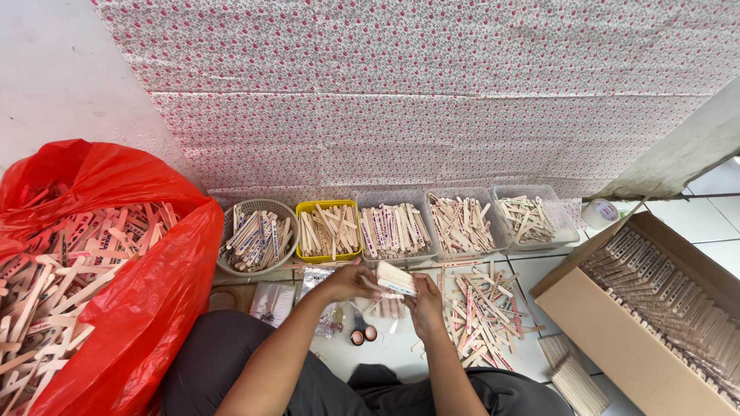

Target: The person picks up wooden sticks from the floor and a large red bag, sorts them by type, and bundles small stacks together using adhesive tape and scissors.

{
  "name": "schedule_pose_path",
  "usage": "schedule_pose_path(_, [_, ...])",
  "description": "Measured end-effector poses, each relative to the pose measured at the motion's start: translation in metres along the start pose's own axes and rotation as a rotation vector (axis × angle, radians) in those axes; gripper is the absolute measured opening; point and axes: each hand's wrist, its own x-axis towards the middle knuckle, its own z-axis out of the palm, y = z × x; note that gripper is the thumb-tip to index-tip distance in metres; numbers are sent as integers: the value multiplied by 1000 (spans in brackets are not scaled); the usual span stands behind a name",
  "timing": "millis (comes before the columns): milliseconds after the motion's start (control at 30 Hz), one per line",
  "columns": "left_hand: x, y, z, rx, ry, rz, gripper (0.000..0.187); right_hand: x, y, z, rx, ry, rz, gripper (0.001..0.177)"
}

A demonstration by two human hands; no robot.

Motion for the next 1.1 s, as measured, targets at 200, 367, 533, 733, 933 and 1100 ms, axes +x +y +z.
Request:
schedule_pose_path(200, [7, -14, 3, -572, 515, -396, 26, -71, -71, 44, 263, 160, -99, 14])
schedule_pose_path(367, [-16, 9, 36, -280, -988, -439, 75, -35, -44, 26, 577, 245, -134, 12])
schedule_pose_path(533, [-2, 11, 92, -725, -258, -294, 65, -35, -30, 24, 460, 215, -213, 18])
schedule_pose_path(733, [13, -2, 91, -938, 284, -221, 28, -19, -9, 16, 350, 149, -212, 12])
schedule_pose_path(933, [-38, 81, 44, -509, 477, -369, 33, -50, -57, 20, 268, 176, -236, 14])
schedule_pose_path(1100, [-11, 35, 31, -836, 640, -223, 28, -55, -64, 9, 44, 274, -468, 18])
